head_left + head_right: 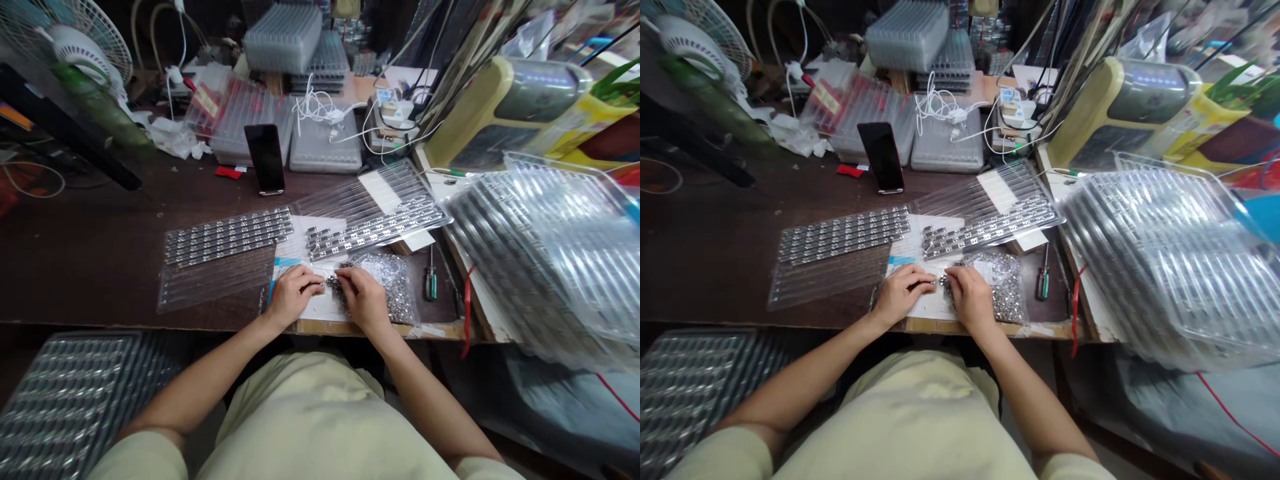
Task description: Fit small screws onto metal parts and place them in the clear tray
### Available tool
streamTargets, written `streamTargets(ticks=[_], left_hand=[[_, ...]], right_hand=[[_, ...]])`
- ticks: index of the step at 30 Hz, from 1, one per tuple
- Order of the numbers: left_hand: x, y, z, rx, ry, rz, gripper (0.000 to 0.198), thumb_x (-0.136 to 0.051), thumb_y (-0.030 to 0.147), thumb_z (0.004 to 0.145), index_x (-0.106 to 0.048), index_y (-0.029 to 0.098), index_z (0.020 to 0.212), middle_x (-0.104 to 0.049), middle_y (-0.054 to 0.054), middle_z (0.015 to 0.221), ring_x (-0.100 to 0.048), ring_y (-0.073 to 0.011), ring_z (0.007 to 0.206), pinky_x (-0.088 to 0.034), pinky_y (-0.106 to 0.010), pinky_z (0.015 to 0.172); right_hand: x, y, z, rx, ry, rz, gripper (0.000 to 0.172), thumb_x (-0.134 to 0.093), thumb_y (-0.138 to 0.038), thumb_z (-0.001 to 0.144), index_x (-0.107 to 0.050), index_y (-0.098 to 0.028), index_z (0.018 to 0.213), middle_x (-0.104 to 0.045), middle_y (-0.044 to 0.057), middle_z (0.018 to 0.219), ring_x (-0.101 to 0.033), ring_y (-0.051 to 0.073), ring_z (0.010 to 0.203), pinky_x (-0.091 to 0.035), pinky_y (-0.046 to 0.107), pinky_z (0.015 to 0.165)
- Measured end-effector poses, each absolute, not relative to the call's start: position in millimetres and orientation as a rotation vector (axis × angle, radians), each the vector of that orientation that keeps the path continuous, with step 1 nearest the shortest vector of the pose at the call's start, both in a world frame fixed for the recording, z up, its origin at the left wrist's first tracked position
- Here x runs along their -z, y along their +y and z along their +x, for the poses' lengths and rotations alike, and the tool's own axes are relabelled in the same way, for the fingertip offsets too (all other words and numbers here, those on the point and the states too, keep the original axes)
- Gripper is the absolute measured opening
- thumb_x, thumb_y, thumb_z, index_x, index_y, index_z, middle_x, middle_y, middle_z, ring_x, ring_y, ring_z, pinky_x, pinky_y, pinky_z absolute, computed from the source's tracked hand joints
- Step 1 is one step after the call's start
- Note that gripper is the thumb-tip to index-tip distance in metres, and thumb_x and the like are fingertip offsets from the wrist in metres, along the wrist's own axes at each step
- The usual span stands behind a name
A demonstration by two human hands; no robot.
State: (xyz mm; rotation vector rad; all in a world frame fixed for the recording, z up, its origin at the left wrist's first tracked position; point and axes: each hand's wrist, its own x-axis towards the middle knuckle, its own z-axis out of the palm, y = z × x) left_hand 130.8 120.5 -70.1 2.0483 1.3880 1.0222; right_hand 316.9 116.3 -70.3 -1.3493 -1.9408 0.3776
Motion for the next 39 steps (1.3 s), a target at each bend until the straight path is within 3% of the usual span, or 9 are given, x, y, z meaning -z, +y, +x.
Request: streamTargets(ticks=[6, 13, 21, 24, 27, 31, 35, 39], left_hand=[[55, 180, 101, -1.135, 1.768, 2.031, 0.007, -0.072, 0.028, 0.077, -0.072, 0.023, 0.081, -0.069, -0.003, 0.087, -0.059, -0.0218, 0.088, -0.041, -0.037, 0.081], [65, 207, 96, -0.983, 1.909, 2.18, 0.006, -0.067, 0.029, 0.08, -0.073, 0.026, 0.081, -0.069, -0.003, 0.088, -0.054, -0.0245, 0.09, -0.031, -0.041, 0.084], [57, 193, 80, -0.783, 2.001, 2.259, 0.015, -0.059, 0.031, 0.087, -0.073, 0.026, 0.089, -0.069, -0.004, 0.094, -0.053, -0.0244, 0.094, -0.03, -0.042, 0.086], [51, 200, 91, -0.768, 1.95, 2.3, 0.017, -0.057, 0.032, 0.088, -0.072, 0.026, 0.091, -0.069, -0.005, 0.096, -0.053, -0.0241, 0.095, -0.03, -0.042, 0.087], [47, 216, 111, -0.743, 1.846, 2.326, 0.016, -0.059, 0.033, 0.086, -0.072, 0.024, 0.086, -0.07, -0.005, 0.094, -0.055, -0.0246, 0.094, -0.03, -0.043, 0.088], [44, 234, 126, -0.685, 1.79, 2.269, 0.01, -0.064, 0.028, 0.081, -0.069, 0.021, 0.076, -0.071, -0.006, 0.086, -0.058, -0.0261, 0.091, -0.033, -0.046, 0.089], [42, 223, 110, -0.918, 1.628, 1.953, 0.01, -0.06, 0.025, 0.082, -0.065, 0.018, 0.087, -0.069, -0.006, 0.086, -0.063, -0.0212, 0.085, -0.045, -0.038, 0.082], [46, 180, 87, -0.929, 1.292, 1.547, 0.028, -0.052, 0.029, 0.086, -0.058, 0.018, 0.11, -0.064, -0.003, 0.082, -0.064, -0.0136, 0.068, -0.05, -0.026, 0.062]], right_hand=[[73, 117, 289, -0.305, -2.118, -1.376, 0.013, -0.063, -0.035, 0.086, -0.068, -0.025, 0.082, -0.07, 0.0, 0.084, -0.058, 0.016, 0.079, -0.037, 0.03, 0.073], [79, 119, 284, -0.264, -2.146, -1.328, 0.015, -0.06, -0.036, 0.089, -0.072, -0.028, 0.087, -0.07, 0.0, 0.091, -0.053, 0.015, 0.081, -0.032, 0.031, 0.072], [76, 118, 282, -0.26, -2.208, -1.306, 0.015, -0.057, -0.033, 0.091, -0.072, -0.029, 0.092, -0.069, 0.0, 0.093, -0.052, 0.015, 0.081, -0.03, 0.031, 0.072], [74, 117, 284, -0.2, -2.241, -1.313, 0.018, -0.056, -0.034, 0.091, -0.069, -0.03, 0.103, -0.068, 0.001, 0.098, -0.051, 0.016, 0.084, -0.03, 0.032, 0.073], [71, 114, 294, -0.067, -2.244, -1.395, 0.025, -0.054, -0.031, 0.092, -0.065, -0.026, 0.114, -0.067, 0.003, 0.106, -0.05, 0.019, 0.091, -0.032, 0.033, 0.077], [66, 110, 313, 0.013, -2.265, -1.512, 0.025, -0.054, -0.028, 0.092, -0.064, -0.023, 0.114, -0.066, 0.004, 0.109, -0.049, 0.021, 0.095, -0.033, 0.034, 0.079], [67, 112, 316, 0.013, -2.362, -1.456, 0.026, -0.058, -0.032, 0.089, -0.063, -0.024, 0.114, -0.064, 0.005, 0.114, -0.048, 0.022, 0.098, -0.034, 0.034, 0.078], [73, 117, 308, 0.039, -2.412, -1.398, 0.017, -0.054, -0.027, 0.092, -0.065, -0.023, 0.105, -0.066, 0.005, 0.101, -0.05, 0.019, 0.089, -0.034, 0.032, 0.073]])
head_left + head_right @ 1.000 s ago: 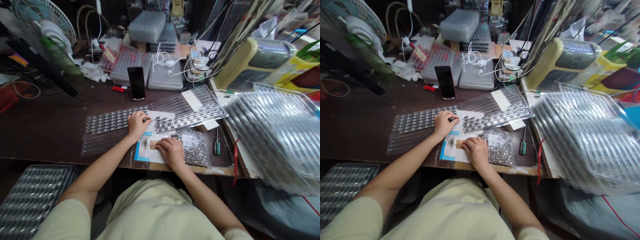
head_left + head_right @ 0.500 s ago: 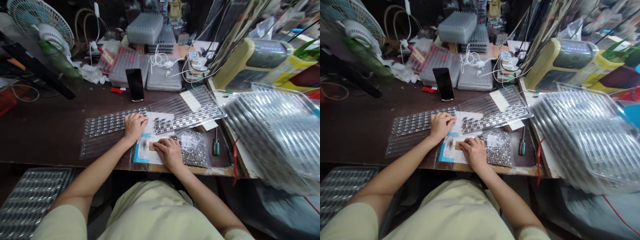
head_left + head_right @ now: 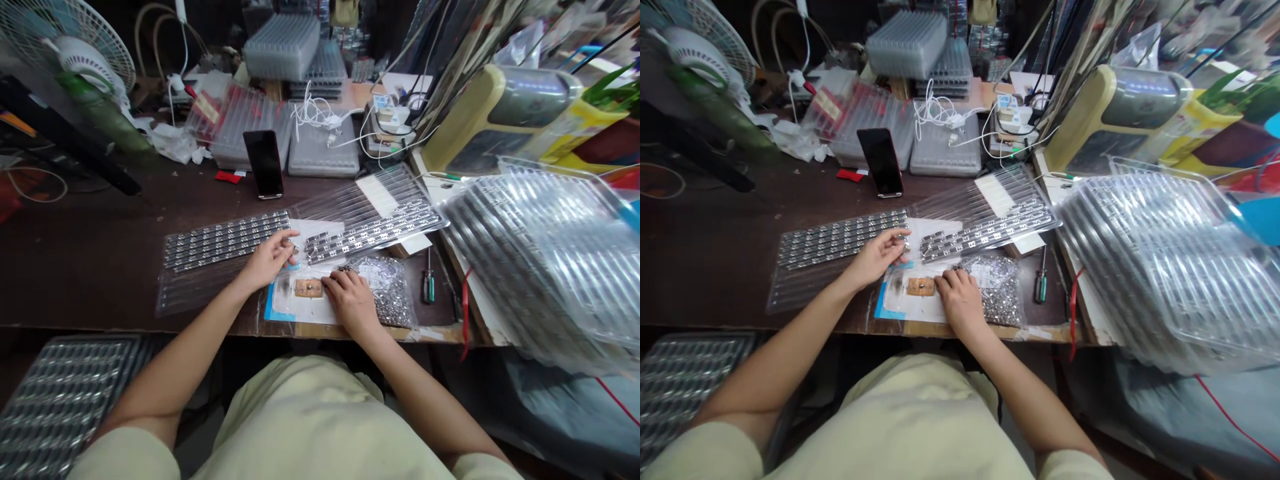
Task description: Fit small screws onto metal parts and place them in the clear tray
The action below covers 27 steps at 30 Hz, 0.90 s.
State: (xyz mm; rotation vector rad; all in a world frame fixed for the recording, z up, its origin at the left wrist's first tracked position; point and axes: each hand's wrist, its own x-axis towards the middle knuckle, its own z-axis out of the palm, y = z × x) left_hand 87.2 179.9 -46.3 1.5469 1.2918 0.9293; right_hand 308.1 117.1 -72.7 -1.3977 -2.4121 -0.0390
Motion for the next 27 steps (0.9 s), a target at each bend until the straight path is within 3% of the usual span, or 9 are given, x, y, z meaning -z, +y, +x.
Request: streamTargets(ticks=[3, 7, 13, 20, 27], left_hand=[[54, 146, 81, -0.831, 1.261, 1.445, 0.028, -0.052, 0.032, 0.087, -0.061, 0.016, 0.109, -0.062, -0.002, 0.074, -0.06, -0.0117, 0.062, -0.05, -0.023, 0.058], [64, 122, 91, -0.879, 1.463, 1.62, 0.021, -0.061, 0.026, 0.082, -0.066, 0.017, 0.1, -0.067, -0.005, 0.088, -0.061, -0.0124, 0.069, -0.05, -0.023, 0.061], [70, 114, 109, -0.932, 1.481, 1.924, 0.012, -0.063, 0.022, 0.083, -0.071, 0.02, 0.093, -0.067, -0.005, 0.092, -0.062, -0.0148, 0.079, -0.05, -0.025, 0.067], [72, 110, 116, -0.929, 1.512, 2.054, 0.013, -0.065, 0.025, 0.083, -0.072, 0.021, 0.093, -0.066, -0.004, 0.086, -0.061, -0.0162, 0.082, -0.048, -0.029, 0.075], [68, 110, 119, -0.869, 1.552, 2.08, 0.012, -0.065, 0.023, 0.083, -0.073, 0.022, 0.092, -0.065, -0.004, 0.084, -0.06, -0.0168, 0.08, -0.048, -0.03, 0.074]], right_hand=[[78, 120, 306, 0.063, -2.404, -1.372, 0.014, -0.052, -0.024, 0.093, -0.066, -0.021, 0.095, -0.065, 0.004, 0.091, -0.05, 0.018, 0.083, -0.034, 0.031, 0.07], [81, 122, 306, 0.05, -2.338, -1.34, 0.014, -0.054, -0.026, 0.092, -0.066, -0.02, 0.09, -0.065, 0.004, 0.086, -0.05, 0.017, 0.079, -0.035, 0.03, 0.069], [75, 122, 309, -0.216, -2.071, -1.342, 0.016, -0.052, -0.028, 0.093, -0.066, -0.021, 0.087, -0.066, 0.004, 0.083, -0.056, 0.017, 0.079, -0.043, 0.028, 0.072], [74, 118, 315, -0.4, -1.968, -1.317, 0.021, -0.047, -0.022, 0.094, -0.063, -0.02, 0.106, -0.07, 0.005, 0.096, -0.064, 0.017, 0.087, -0.049, 0.028, 0.078], [72, 116, 315, -0.411, -2.006, -1.347, 0.024, -0.045, -0.024, 0.095, -0.063, -0.021, 0.11, -0.071, 0.004, 0.099, -0.065, 0.017, 0.089, -0.048, 0.027, 0.079]])
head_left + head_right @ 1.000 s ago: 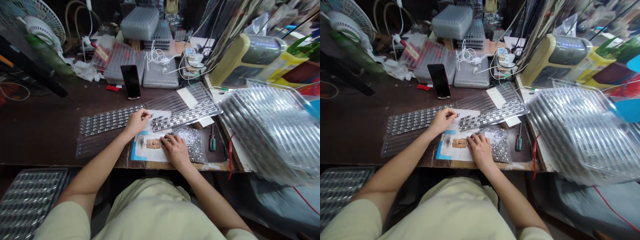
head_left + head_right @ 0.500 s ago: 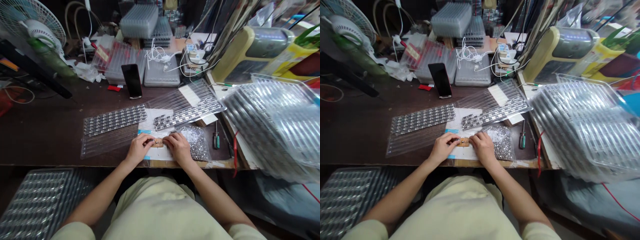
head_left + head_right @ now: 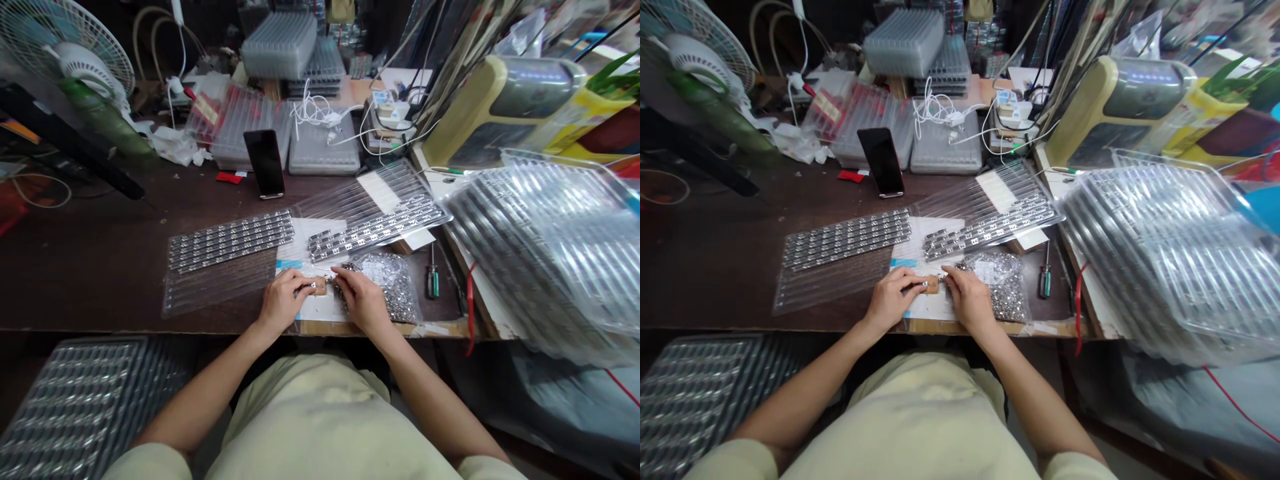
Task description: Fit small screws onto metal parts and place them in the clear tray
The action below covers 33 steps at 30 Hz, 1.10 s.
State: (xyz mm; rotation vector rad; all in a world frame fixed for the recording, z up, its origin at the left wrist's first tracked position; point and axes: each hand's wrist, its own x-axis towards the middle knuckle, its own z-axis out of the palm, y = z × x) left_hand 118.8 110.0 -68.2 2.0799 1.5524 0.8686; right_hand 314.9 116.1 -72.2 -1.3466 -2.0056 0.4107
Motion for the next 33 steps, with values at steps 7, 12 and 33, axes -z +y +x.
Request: streamTargets(ticks=[7, 12, 33], left_hand=[[69, 113, 111, -1.152, 1.55, 1.787, 0.011, -0.063, 0.025, 0.083, -0.072, 0.021, 0.09, -0.066, -0.005, 0.089, -0.063, -0.0165, 0.081, -0.051, -0.027, 0.069], [71, 112, 106, -1.228, 1.553, 1.719, 0.013, -0.064, 0.026, 0.082, -0.072, 0.02, 0.091, -0.064, -0.005, 0.089, -0.063, -0.0157, 0.081, -0.052, -0.025, 0.067], [63, 115, 121, -1.055, 1.503, 1.925, 0.012, -0.065, 0.026, 0.083, -0.072, 0.022, 0.092, -0.065, -0.004, 0.087, -0.061, -0.0159, 0.079, -0.049, -0.028, 0.07]], right_hand=[[67, 116, 290, -0.353, -2.081, -1.424, 0.014, -0.053, -0.028, 0.092, -0.066, -0.022, 0.09, -0.07, 0.002, 0.088, -0.059, 0.016, 0.083, -0.038, 0.031, 0.079], [70, 117, 274, -0.246, -2.146, -1.377, 0.011, -0.061, -0.035, 0.088, -0.072, -0.031, 0.088, -0.07, -0.001, 0.099, -0.05, 0.019, 0.095, -0.03, 0.035, 0.082], [80, 118, 301, -0.131, -2.157, -1.359, 0.014, -0.049, -0.02, 0.09, -0.063, -0.02, 0.089, -0.06, 0.006, 0.089, -0.052, 0.018, 0.084, -0.042, 0.028, 0.075]])
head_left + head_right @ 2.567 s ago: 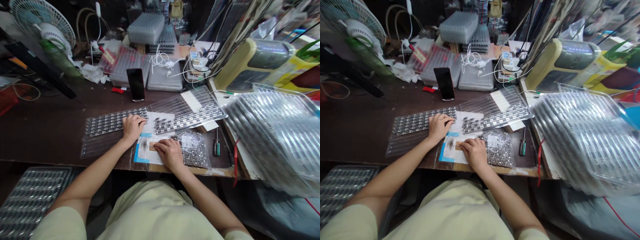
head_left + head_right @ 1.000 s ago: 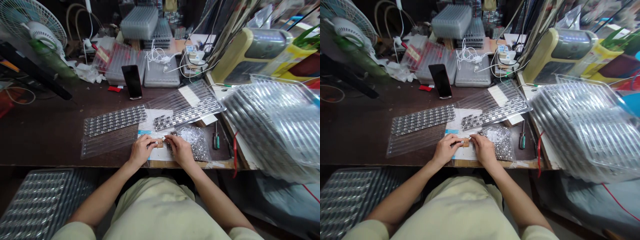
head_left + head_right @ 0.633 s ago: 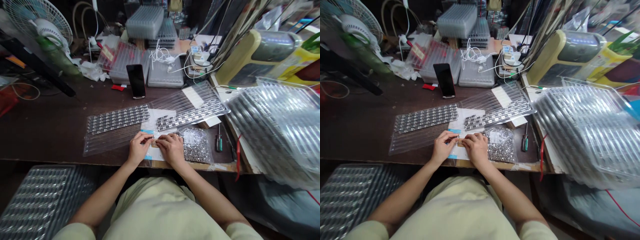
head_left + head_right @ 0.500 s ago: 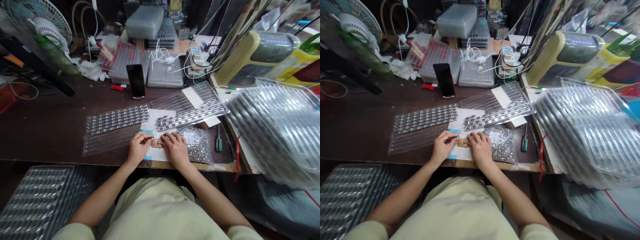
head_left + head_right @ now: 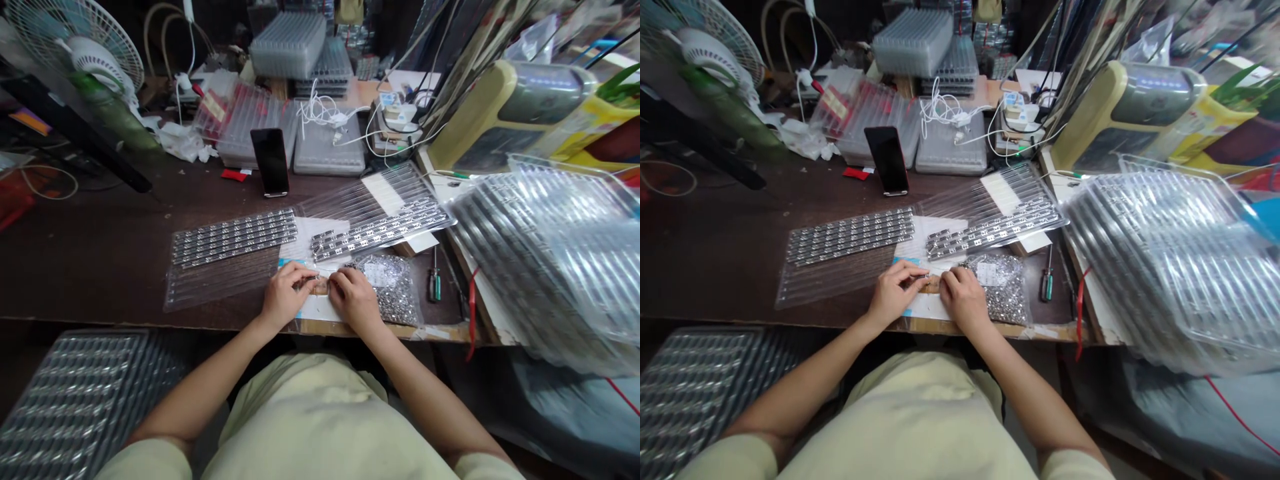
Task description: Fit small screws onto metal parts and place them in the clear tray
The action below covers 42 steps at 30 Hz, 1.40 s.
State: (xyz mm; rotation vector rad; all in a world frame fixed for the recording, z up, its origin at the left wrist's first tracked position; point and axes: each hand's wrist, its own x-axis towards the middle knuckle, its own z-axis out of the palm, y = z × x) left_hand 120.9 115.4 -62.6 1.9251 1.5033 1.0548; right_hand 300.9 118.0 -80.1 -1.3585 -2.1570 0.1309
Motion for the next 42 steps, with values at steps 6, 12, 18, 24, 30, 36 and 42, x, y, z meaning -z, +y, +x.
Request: streamTargets(ticks=[6, 12, 18, 24, 30, 36, 42], left_hand=[[68, 115, 133, -0.916, 1.444, 2.139, 0.013, -0.063, 0.027, 0.084, -0.071, 0.024, 0.094, -0.065, -0.004, 0.087, -0.059, -0.0182, 0.086, -0.047, -0.031, 0.078], [72, 118, 133, -0.874, 1.461, 2.146, 0.012, -0.064, 0.025, 0.084, -0.072, 0.024, 0.093, -0.065, -0.004, 0.085, -0.059, -0.0177, 0.084, -0.047, -0.031, 0.076], [72, 117, 137, -0.87, 1.423, 2.09, 0.009, -0.065, 0.024, 0.083, -0.072, 0.023, 0.088, -0.066, -0.003, 0.084, -0.06, -0.018, 0.083, -0.047, -0.032, 0.078], [61, 131, 114, -1.08, 1.509, 1.957, 0.011, -0.064, 0.022, 0.083, -0.071, 0.022, 0.091, -0.066, -0.003, 0.087, -0.061, -0.0162, 0.082, -0.048, -0.029, 0.076], [49, 181, 77, -1.136, 1.704, 1.987, 0.009, -0.064, 0.02, 0.081, -0.07, 0.019, 0.087, -0.066, -0.003, 0.089, -0.06, -0.0157, 0.078, -0.046, -0.028, 0.076], [56, 208, 95, -1.027, 1.619, 2.128, 0.01, -0.062, 0.017, 0.082, -0.069, 0.019, 0.089, -0.067, -0.003, 0.091, -0.061, -0.0172, 0.083, -0.045, -0.029, 0.078], [66, 205, 86, -0.924, 1.66, 2.241, 0.009, -0.062, 0.019, 0.083, -0.068, 0.02, 0.09, -0.068, -0.004, 0.092, -0.061, -0.0193, 0.088, -0.044, -0.033, 0.083]], right_hand=[[74, 116, 303, -0.214, -2.008, -1.391, 0.012, -0.048, -0.019, 0.086, -0.059, -0.02, 0.081, -0.055, 0.004, 0.078, -0.052, 0.016, 0.077, -0.042, 0.026, 0.07], [79, 117, 303, -0.228, -1.999, -1.385, 0.014, -0.048, -0.021, 0.088, -0.062, -0.02, 0.088, -0.059, 0.005, 0.08, -0.056, 0.017, 0.08, -0.045, 0.026, 0.071], [82, 119, 306, -0.311, -1.969, -1.315, 0.026, -0.041, -0.018, 0.093, -0.063, -0.021, 0.107, -0.064, 0.008, 0.097, -0.06, 0.018, 0.093, -0.049, 0.029, 0.082], [75, 118, 301, -0.369, -1.968, -1.305, 0.017, -0.049, -0.024, 0.093, -0.065, -0.021, 0.095, -0.07, 0.004, 0.09, -0.063, 0.016, 0.084, -0.047, 0.026, 0.076], [77, 119, 283, -0.307, -2.072, -1.348, 0.014, -0.06, -0.031, 0.088, -0.064, -0.022, 0.08, -0.07, 0.001, 0.079, -0.062, 0.016, 0.075, -0.039, 0.028, 0.072], [77, 121, 284, -0.299, -2.083, -1.297, 0.013, -0.057, -0.029, 0.09, -0.064, -0.021, 0.082, -0.068, 0.002, 0.08, -0.057, 0.016, 0.077, -0.037, 0.028, 0.071], [78, 121, 283, -0.329, -2.087, -1.312, 0.01, -0.062, -0.029, 0.087, -0.065, -0.021, 0.082, -0.069, 0.001, 0.081, -0.056, 0.016, 0.077, -0.035, 0.027, 0.071]])
